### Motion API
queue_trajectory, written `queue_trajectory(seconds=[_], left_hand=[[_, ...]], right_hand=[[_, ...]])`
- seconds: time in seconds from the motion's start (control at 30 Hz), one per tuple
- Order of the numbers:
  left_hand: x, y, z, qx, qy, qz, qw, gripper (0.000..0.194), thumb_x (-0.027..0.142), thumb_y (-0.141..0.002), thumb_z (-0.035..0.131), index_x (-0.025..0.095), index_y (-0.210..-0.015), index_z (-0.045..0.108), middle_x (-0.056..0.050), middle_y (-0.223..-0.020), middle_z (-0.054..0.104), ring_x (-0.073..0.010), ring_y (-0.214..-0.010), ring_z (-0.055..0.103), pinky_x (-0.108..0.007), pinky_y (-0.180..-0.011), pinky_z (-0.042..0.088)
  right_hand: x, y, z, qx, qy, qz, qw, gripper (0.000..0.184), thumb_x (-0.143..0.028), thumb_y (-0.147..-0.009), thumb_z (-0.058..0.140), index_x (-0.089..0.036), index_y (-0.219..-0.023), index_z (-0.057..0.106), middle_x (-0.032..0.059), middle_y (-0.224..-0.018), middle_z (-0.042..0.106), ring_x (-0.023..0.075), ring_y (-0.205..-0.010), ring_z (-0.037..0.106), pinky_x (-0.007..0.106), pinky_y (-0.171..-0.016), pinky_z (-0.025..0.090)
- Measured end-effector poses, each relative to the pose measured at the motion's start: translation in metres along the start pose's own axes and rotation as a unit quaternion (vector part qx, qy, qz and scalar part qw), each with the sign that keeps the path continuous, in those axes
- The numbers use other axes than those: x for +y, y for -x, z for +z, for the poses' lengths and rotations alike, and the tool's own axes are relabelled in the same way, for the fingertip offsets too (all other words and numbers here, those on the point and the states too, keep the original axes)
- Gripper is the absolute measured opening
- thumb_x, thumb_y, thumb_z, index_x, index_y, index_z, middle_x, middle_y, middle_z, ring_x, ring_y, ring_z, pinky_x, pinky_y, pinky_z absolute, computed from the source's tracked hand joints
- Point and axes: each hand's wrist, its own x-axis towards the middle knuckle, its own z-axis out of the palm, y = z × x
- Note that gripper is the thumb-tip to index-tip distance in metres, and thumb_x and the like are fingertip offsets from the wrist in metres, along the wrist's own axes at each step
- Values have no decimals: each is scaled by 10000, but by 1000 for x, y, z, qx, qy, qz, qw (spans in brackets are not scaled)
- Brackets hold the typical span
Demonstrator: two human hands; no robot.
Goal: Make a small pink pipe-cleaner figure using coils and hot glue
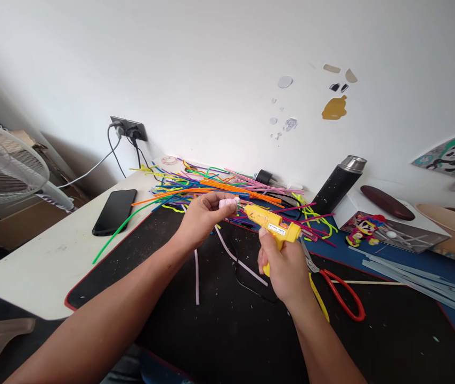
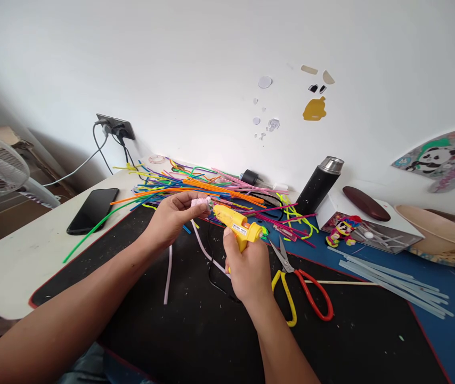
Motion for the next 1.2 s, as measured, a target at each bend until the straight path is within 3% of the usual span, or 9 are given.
queue_trajectory(seconds=[1.2], left_hand=[[-2,0,-1,3,7,8,1000,373,435,-731,909,167,-967,799,-50,-879,775,-184,-779,707,-320,-798,593]], right_hand=[[1,2,1,0,-14,3,1000,588,-665,-934,589,-246,-537,473,-8,-378,480,145,-352,483,261,-387,395]])
